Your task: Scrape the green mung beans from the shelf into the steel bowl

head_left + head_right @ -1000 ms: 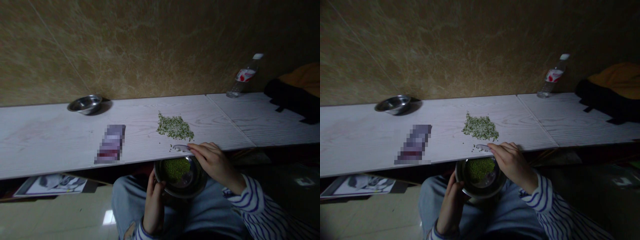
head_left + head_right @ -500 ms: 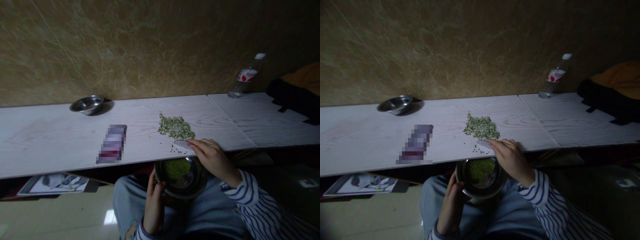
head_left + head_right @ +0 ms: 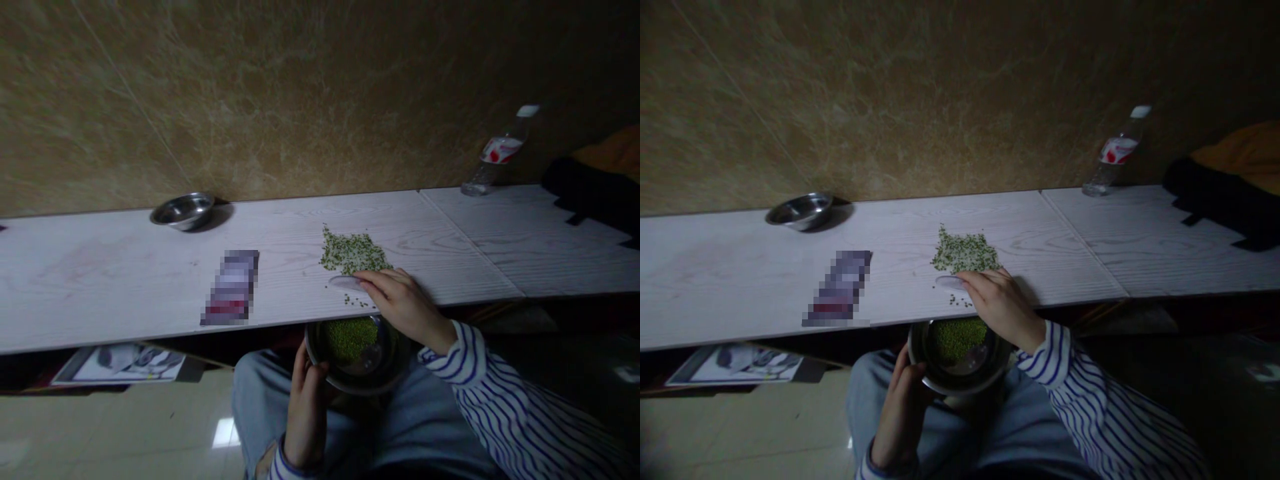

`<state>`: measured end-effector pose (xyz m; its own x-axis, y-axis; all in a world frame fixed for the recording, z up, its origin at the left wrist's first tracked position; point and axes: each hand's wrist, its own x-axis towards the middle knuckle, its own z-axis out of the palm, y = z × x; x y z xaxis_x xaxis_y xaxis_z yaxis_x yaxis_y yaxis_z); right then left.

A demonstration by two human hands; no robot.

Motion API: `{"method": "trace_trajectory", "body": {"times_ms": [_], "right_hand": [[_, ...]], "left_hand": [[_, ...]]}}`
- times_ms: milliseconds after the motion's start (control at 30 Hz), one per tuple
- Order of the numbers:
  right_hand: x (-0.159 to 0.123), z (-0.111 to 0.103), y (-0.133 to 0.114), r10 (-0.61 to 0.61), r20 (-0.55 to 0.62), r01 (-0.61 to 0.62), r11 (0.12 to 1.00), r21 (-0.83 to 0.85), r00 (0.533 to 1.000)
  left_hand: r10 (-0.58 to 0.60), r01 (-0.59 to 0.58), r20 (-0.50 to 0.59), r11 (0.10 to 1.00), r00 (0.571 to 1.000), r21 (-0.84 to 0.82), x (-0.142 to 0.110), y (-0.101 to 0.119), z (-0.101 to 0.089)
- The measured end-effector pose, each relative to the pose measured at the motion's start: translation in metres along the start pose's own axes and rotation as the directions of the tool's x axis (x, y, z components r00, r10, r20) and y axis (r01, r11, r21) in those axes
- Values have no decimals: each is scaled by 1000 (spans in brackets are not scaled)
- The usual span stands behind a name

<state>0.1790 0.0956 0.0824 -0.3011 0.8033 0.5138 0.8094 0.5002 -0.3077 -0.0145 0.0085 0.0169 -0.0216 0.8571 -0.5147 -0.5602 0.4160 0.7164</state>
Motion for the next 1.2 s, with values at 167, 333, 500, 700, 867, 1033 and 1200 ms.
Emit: {"method": "trace_trajectory", "body": {"times_ms": [167, 333, 500, 700, 867, 1033, 1200], "right_hand": [[13, 8, -8, -9, 49, 10, 1000, -19, 999], [5, 0, -7, -71, 85, 70, 997, 19, 994], [-8, -14, 0, -101, 94, 95, 993, 70, 990], [-28, -21, 8, 35, -72, -36, 999, -20, 997], [-41, -15, -10, 58, -120, -65, 996, -59, 991], [-41, -11, -26, 36, -93, -41, 998, -54, 995], [-33, -7, -19, 81, -157, -95, 992, -84, 984]], "left_hand": [[19, -19, -20, 1000, 1000, 2, -1, 2, -3], [20, -20, -41, 1000, 999, 8, 0, 3, -4], [25, -25, -36, 1000, 999, 9, -1, 5, -1], [15, -15, -18, 1000, 1000, 9, -1, 2, 2], [7, -7, 17, 1000, 1000, 23, -2, -4, 7], [9, -10, 40, 999, 999, 38, -3, -6, 10], [27, -29, 33, 999, 999, 43, -2, -4, 6]]}}
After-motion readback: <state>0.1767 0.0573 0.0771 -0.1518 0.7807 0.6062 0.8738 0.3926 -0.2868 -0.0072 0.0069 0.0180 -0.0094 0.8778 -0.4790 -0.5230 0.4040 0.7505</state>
